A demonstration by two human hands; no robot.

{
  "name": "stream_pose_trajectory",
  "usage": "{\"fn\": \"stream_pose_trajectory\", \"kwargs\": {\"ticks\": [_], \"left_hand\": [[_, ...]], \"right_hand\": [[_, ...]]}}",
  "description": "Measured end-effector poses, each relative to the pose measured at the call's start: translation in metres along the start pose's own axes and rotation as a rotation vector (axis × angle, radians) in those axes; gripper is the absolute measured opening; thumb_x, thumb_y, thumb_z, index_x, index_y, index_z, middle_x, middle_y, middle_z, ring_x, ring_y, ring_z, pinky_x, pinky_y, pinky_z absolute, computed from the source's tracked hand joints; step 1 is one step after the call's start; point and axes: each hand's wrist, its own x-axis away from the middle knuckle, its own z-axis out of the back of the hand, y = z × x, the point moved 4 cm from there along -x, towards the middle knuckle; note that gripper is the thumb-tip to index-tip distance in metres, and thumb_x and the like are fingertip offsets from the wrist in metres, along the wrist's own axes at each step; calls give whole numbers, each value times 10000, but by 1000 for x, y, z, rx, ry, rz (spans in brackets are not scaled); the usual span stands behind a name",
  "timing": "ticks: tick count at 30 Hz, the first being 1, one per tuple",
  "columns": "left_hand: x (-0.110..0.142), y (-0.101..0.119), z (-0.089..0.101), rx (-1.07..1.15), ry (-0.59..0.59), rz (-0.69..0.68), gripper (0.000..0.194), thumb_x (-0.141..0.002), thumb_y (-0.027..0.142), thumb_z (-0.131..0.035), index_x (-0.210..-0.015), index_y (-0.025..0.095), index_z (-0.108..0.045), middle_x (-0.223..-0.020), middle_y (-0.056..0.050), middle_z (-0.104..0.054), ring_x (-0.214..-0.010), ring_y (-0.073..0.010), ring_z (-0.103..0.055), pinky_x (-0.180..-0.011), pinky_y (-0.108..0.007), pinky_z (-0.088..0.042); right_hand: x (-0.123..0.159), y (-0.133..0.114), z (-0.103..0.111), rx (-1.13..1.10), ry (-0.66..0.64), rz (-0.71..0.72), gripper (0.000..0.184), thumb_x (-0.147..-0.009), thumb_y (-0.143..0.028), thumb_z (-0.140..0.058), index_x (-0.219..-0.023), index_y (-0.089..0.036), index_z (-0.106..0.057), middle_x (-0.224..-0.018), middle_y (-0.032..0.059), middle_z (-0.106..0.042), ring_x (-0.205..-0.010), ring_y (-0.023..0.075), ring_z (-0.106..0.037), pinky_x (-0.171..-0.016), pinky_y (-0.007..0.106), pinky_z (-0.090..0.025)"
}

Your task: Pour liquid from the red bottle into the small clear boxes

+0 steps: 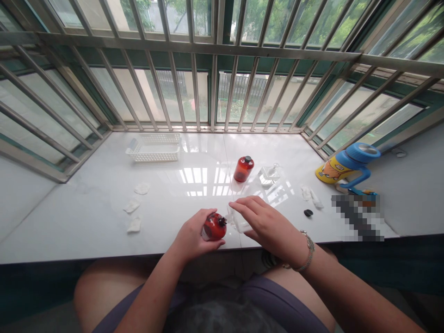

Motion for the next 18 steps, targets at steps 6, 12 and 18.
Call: {"fn": "stream_pose_trajectory", "kwargs": {"ticks": [6,12,18], "left_hand": [[0,0,1,10,2,4,783,-795,437,-913,-1471,295,-543,-1414,-96,-676,-1296,-315,-685,-1121,-456,-576],[0,-1,0,17,2,7,785,-799,440,-910,-1477,296,-540,-1420,-95,-670,-1298,-313,-682,-1122,-450,-574],[1,-3,0,26,-1,6,794,-801,449,-910,-1481,302,-529,-1427,-88,-663,-1303,-306,-676,-1131,-444,-565]], "right_hand": [[-2,-2,1,30,6,14,960,-723,14,-848,-1560,-212,-435,-1394,140,-637,-1277,352,-591,-1093,555,-589],[-2,-4,2,55,6,37,956,-722,9,-855,-1560,-187,-439,-1396,144,-636,-1272,348,-591,-1100,542,-587],[-3,-5,1,86,11,50,920,-746,2,-837,-1561,-178,-450,-1395,150,-641,-1270,350,-593,-1101,545,-588]]}}
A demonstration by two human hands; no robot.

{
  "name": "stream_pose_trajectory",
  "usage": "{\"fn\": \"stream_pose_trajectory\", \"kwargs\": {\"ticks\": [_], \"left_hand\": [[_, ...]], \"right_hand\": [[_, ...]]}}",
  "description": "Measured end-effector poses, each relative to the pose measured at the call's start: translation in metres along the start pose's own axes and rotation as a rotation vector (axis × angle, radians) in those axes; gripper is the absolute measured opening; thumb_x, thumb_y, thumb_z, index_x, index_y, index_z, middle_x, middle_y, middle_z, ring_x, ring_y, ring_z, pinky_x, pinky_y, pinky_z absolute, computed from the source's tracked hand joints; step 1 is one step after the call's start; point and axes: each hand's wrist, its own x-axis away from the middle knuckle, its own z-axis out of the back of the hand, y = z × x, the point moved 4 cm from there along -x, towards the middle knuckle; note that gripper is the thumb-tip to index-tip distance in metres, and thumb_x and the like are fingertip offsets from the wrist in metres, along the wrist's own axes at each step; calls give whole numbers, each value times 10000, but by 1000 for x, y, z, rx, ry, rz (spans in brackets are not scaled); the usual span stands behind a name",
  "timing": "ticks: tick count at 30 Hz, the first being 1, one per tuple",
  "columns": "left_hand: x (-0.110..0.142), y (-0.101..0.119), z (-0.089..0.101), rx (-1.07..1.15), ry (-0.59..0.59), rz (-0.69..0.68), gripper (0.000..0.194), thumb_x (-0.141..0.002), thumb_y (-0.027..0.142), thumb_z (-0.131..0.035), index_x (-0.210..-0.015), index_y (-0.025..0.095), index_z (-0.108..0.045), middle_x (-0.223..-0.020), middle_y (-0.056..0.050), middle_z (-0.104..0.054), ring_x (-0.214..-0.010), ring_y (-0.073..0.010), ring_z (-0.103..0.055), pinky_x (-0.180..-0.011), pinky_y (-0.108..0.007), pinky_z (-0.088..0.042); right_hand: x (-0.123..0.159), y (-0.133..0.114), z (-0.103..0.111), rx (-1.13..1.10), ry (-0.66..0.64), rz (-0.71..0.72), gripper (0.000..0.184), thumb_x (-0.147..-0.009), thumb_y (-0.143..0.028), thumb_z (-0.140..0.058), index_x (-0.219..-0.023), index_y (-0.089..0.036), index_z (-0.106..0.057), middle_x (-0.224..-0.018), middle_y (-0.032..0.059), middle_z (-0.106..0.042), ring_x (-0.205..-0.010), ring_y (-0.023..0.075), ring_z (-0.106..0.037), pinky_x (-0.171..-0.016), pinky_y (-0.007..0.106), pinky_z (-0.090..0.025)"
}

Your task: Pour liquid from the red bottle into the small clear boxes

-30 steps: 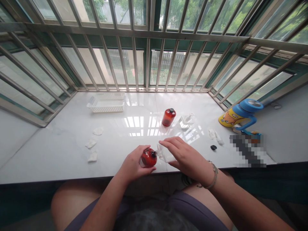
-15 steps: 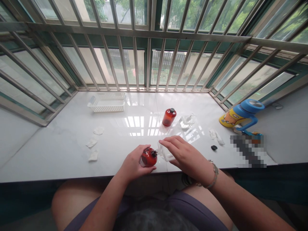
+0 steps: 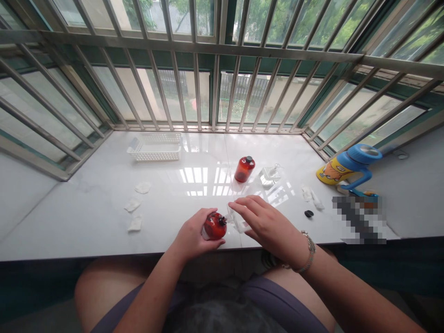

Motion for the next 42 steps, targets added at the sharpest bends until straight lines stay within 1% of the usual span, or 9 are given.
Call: {"fn": "stream_pose_trajectory", "kwargs": {"ticks": [4,9,15,18,23,31,35,42], "left_hand": [[0,0,0,4,-2,6,792,-798,441,-912,-1478,303,-531,-1427,-84,-662,-1304,-304,-673,-1135,-446,-560],[-1,0,1,7,0,12,792,-794,425,-912,-1477,303,-529,-1418,-82,-664,-1295,-302,-675,-1132,-447,-559],[-1,-1,1,7,4,13,788,-796,418,-911,-1476,306,-528,-1416,-76,-666,-1295,-294,-675,-1136,-436,-553],[-1,0,2,8,12,12,784,-791,414,-911,-1471,304,-536,-1411,-77,-672,-1290,-296,-679,-1131,-433,-558],[-1,0,3,14,20,14,778,-786,411,-912,-1466,296,-551,-1406,-85,-680,-1281,-305,-686,-1123,-442,-566],[-1,-1,3,22,31,17,776,-782,413,-915,-1463,297,-561,-1410,-87,-682,-1287,-310,-689,-1125,-448,-571],[-1,-1,4,28,36,17,773,-777,411,-919,-1455,292,-568,-1404,-85,-686,-1284,-307,-692,-1124,-439,-571],[-2,-1,3,37,23,22,772,-790,404,-912,-1462,289,-550,-1416,-93,-673,-1298,-309,-676,-1142,-463,-553]], "right_hand": [[0,-1,0,17,7,15,882,-767,9,-798,-1560,-184,-461,-1391,149,-649,-1259,357,-606,-1091,559,-595],[0,-1,1,54,23,35,827,-785,6,-779,-1544,-142,-486,-1400,166,-652,-1259,363,-608,-1099,566,-592],[-2,-2,4,73,65,58,678,-893,-10,-653,-1538,-160,-504,-1385,158,-669,-1248,345,-627,-1087,563,-600],[-4,-3,6,82,84,69,637,-926,-5,-594,-1534,-174,-512,-1382,154,-674,-1251,334,-633,-1076,556,-608],[-4,-3,6,107,100,86,611,-945,-2,-564,-1535,-157,-521,-1396,163,-673,-1265,333,-631,-1090,557,-602],[-1,-2,5,128,120,92,641,-960,9,-514,-1565,-200,-520,-1439,146,-670,-1319,313,-620,-1119,548,-587],[-1,-2,4,173,133,104,614,-977,12,-490,-1556,-188,-531,-1459,138,-660,-1328,311,-605,-1122,527,-583],[-2,-2,5,199,153,120,558,-1010,-9,-496,-1541,-171,-553,-1456,141,-665,-1325,307,-599,-1108,514,-589]]}}
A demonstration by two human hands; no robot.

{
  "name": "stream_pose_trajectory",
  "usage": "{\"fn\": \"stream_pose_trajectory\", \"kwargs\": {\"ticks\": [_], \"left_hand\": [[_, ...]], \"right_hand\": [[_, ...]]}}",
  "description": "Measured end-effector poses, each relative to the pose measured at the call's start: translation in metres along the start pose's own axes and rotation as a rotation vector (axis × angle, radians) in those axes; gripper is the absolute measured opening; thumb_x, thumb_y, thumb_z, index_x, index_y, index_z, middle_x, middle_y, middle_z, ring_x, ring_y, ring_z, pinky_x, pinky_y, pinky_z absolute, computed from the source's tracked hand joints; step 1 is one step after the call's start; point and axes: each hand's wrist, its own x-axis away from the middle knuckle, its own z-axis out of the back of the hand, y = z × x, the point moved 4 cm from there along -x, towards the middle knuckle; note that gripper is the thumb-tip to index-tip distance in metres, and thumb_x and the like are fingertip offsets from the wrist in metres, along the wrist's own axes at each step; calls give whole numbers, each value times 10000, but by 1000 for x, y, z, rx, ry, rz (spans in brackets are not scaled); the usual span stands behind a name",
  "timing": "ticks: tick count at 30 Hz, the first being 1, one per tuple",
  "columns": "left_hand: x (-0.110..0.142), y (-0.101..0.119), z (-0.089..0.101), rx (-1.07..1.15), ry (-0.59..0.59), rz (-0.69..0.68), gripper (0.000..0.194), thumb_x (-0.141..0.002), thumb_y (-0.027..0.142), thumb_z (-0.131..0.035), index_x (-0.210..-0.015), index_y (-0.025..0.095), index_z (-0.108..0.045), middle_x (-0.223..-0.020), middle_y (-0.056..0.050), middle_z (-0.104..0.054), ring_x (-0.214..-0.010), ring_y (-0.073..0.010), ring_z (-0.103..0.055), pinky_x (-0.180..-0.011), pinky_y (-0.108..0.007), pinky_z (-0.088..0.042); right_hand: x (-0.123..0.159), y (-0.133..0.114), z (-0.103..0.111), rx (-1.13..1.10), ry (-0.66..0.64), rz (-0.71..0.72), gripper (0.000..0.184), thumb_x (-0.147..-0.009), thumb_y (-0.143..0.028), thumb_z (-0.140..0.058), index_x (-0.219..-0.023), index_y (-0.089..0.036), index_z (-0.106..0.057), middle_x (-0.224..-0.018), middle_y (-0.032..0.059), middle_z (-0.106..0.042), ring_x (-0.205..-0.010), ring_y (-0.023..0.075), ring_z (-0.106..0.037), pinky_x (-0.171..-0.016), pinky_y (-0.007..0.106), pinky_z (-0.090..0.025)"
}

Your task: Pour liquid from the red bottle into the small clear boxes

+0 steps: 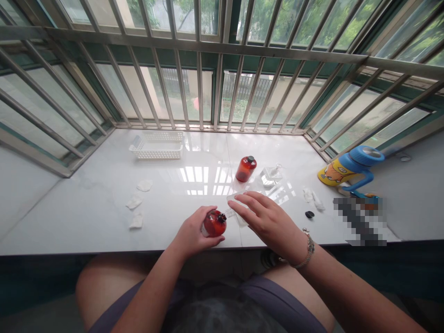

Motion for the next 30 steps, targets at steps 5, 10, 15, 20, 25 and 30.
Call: {"fn": "stream_pose_trajectory", "kwargs": {"ticks": [5,10,15,20,25,30], "left_hand": [[1,1,1,4,10,5,775,-780,412,-920,-1456,294,-562,-1408,-89,-680,-1294,-314,-684,-1132,-454,-564],[1,0,1,2,8,2,775,-785,409,-916,-1462,294,-556,-1412,-90,-678,-1296,-311,-683,-1133,-455,-563],[1,-1,1,4,16,-2,774,-784,413,-915,-1462,295,-561,-1408,-95,-682,-1295,-318,-685,-1129,-464,-569],[1,-1,1,10,17,0,775,-785,413,-917,-1462,297,-559,-1408,-91,-681,-1293,-314,-685,-1129,-457,-568],[1,-1,1,14,7,8,774,-789,407,-916,-1464,299,-551,-1415,-93,-672,-1302,-319,-673,-1135,-474,-561],[2,-1,1,19,6,14,775,-788,408,-916,-1464,296,-553,-1413,-98,-675,-1299,-324,-675,-1135,-481,-561]], "right_hand": [[-1,1,1,-1,14,-11,562,-1023,-34,-516,-1551,-221,-555,-1445,128,-682,-1323,293,-620,-1097,497,-598],[-2,0,2,8,30,1,560,-1015,-23,-520,-1541,-207,-572,-1441,130,-687,-1328,297,-620,-1089,488,-602],[-4,0,5,6,33,8,579,-1014,-29,-530,-1556,-229,-559,-1439,121,-691,-1328,293,-622,-1076,481,-608],[-5,-2,7,42,42,25,515,-1027,-33,-511,-1506,-200,-599,-1439,120,-694,-1317,291,-622,-1060,472,-610],[-4,-1,6,42,30,17,561,-1027,-50,-533,-1554,-241,-561,-1452,111,-689,-1326,289,-622,-1064,470,-594],[-3,0,6,64,32,17,580,-1032,-67,-548,-1574,-273,-539,-1461,98,-689,-1329,286,-622,-1053,466,-578]]}}
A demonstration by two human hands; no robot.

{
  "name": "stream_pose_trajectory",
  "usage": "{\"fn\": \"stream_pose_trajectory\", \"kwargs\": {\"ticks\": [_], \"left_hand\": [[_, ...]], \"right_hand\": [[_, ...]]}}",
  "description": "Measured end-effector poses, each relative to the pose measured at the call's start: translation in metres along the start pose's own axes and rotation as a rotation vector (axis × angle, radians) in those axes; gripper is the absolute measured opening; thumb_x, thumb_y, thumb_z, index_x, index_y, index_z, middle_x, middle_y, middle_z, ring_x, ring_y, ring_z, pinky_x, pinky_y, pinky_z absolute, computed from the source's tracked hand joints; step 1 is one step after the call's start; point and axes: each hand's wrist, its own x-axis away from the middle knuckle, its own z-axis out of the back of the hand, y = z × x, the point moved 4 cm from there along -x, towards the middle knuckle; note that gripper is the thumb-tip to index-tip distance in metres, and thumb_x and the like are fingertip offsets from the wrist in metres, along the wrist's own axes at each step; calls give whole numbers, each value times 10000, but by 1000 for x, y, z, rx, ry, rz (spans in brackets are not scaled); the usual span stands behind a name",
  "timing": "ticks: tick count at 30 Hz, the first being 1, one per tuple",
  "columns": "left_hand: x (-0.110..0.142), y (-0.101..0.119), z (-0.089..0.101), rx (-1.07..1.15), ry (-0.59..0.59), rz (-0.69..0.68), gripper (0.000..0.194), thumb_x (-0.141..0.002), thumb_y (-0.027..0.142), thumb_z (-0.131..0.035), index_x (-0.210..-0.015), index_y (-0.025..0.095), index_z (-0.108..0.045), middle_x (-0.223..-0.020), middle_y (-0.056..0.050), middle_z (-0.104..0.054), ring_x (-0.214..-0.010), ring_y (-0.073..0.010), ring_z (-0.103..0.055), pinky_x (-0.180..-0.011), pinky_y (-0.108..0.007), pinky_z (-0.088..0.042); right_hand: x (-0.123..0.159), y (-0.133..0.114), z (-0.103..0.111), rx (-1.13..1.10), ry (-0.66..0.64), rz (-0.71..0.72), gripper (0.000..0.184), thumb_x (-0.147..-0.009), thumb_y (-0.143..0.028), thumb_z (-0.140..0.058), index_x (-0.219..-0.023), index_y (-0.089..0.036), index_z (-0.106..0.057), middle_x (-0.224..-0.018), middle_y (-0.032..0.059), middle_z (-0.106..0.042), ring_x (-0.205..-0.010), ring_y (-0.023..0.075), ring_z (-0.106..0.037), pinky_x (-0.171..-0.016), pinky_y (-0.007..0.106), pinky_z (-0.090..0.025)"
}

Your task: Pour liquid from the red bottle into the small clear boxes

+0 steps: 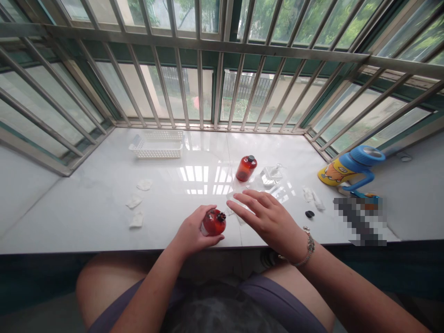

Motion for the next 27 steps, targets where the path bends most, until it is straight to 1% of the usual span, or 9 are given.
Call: {"fn": "stream_pose_trajectory", "kwargs": {"ticks": [4,7,13,20,24,27], "left_hand": [[0,0,0,-3,13,-5,775,-779,407,-921,-1459,302,-563,-1408,-88,-681,-1297,-319,-683,-1132,-463,-566],[-1,0,0,-4,8,-7,775,-787,405,-916,-1463,297,-555,-1414,-93,-676,-1302,-316,-678,-1139,-462,-558],[-1,0,0,-6,2,-5,775,-795,412,-912,-1466,296,-543,-1421,-94,-667,-1307,-312,-670,-1144,-465,-548],[0,-1,0,-2,7,-3,773,-792,416,-914,-1463,296,-549,-1418,-88,-670,-1301,-311,-674,-1142,-454,-547],[0,-2,-1,0,3,-5,779,-793,421,-914,-1468,296,-544,-1421,-91,-666,-1300,-313,-670,-1142,-459,-543],[0,-2,0,2,-3,1,780,-798,421,-911,-1472,299,-538,-1425,-92,-661,-1301,-312,-667,-1145,-461,-538]], "right_hand": [[-1,0,1,40,7,13,547,-1037,-64,-545,-1543,-271,-564,-1460,81,-695,-1325,276,-626,-1051,450,-563],[-2,-1,1,59,15,28,514,-1040,-66,-545,-1520,-247,-582,-1457,82,-699,-1316,280,-630,-1047,451,-554],[-2,-1,2,66,15,31,523,-1040,-67,-553,-1527,-255,-577,-1462,81,-697,-1328,276,-620,-1052,453,-541],[-3,-1,4,87,26,46,491,-1048,-80,-561,-1505,-254,-602,-1462,72,-701,-1321,264,-625,-1065,430,-521],[-5,-2,6,109,26,68,477,-1049,-96,-577,-1502,-241,-614,-1466,80,-698,-1317,264,-624,-1047,431,-519],[-6,-3,6,130,30,86,455,-1056,-96,-569,-1486,-233,-633,-1461,69,-704,-1315,265,-624,-1044,436,-508]]}}
